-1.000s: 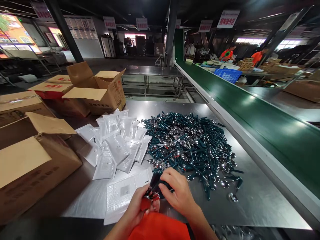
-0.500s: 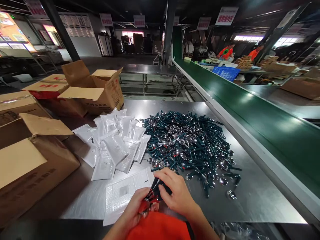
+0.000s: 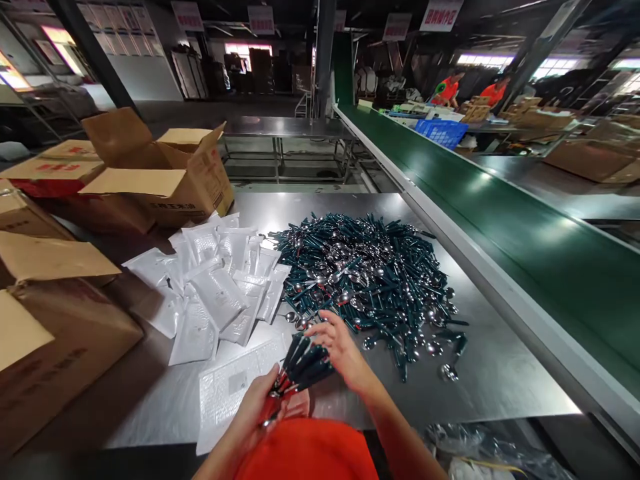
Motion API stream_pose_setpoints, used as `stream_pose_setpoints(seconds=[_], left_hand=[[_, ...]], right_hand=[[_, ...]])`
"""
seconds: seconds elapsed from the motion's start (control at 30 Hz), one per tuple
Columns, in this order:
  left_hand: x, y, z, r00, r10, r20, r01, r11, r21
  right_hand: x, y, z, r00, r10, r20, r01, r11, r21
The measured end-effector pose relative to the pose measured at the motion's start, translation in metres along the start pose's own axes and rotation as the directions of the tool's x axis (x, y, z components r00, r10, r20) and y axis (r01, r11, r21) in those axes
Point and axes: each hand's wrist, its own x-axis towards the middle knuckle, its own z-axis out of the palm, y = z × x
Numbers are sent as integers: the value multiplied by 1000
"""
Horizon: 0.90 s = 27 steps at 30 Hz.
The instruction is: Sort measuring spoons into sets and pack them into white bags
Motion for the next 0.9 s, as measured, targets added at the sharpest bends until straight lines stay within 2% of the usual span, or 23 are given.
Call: stream_pose_setpoints(seconds=[0.03, 0.07, 0.1, 0.2, 0.27, 0.33, 0.43, 0.53, 0.63, 0.7, 0.8, 0.9], left_hand=[[1, 2, -4, 1000, 13, 0, -13, 999, -42], [1, 5, -9, 1000, 13, -5, -14, 995, -96], [2, 8, -14, 1000, 0, -15, -3, 988, -154], [3, 16, -29, 995, -61, -74, 35, 948, -316], [3, 20, -35, 991, -82, -104, 35, 920, -389], [4, 23, -37, 987, -101, -123, 38, 900, -434], [6, 24, -33, 984, -127, -123, 57, 887, -459], [9, 24, -30, 985, -126, -116, 60, 889, -453], [9, 25, -30, 984, -129, -123, 64, 899, -433], [9, 25, -30, 983, -127, -132, 60, 903, -425], [9, 25, -30, 984, -111, -137, 43, 904, -425], [10, 21, -32, 986, -93, -135, 28, 906, -423]], right_hand=[[4, 15, -11, 989, 104, -108, -110, 993, -48], [8, 31, -25, 945, 206, -252, -258, 947, -191], [10, 47, -40, 905, 246, -348, -345, 902, -260], [10, 92, -83, 796, 314, -518, -546, 742, -389], [5, 117, -102, 751, 335, -570, -631, 620, -467], [-2, 136, -112, 743, 346, -573, -660, 522, -541], [-7, 153, -114, 775, 358, -521, -632, 439, -639], [-4, 156, -111, 828, 343, -443, -558, 435, -707], [6, 149, -101, 880, 290, -377, -475, 504, -721], [15, 144, -90, 894, 254, -369, -446, 564, -694], [31, 144, -67, 868, 245, -432, -479, 640, -600], [42, 155, -41, 784, 337, -521, -586, 677, -444]])
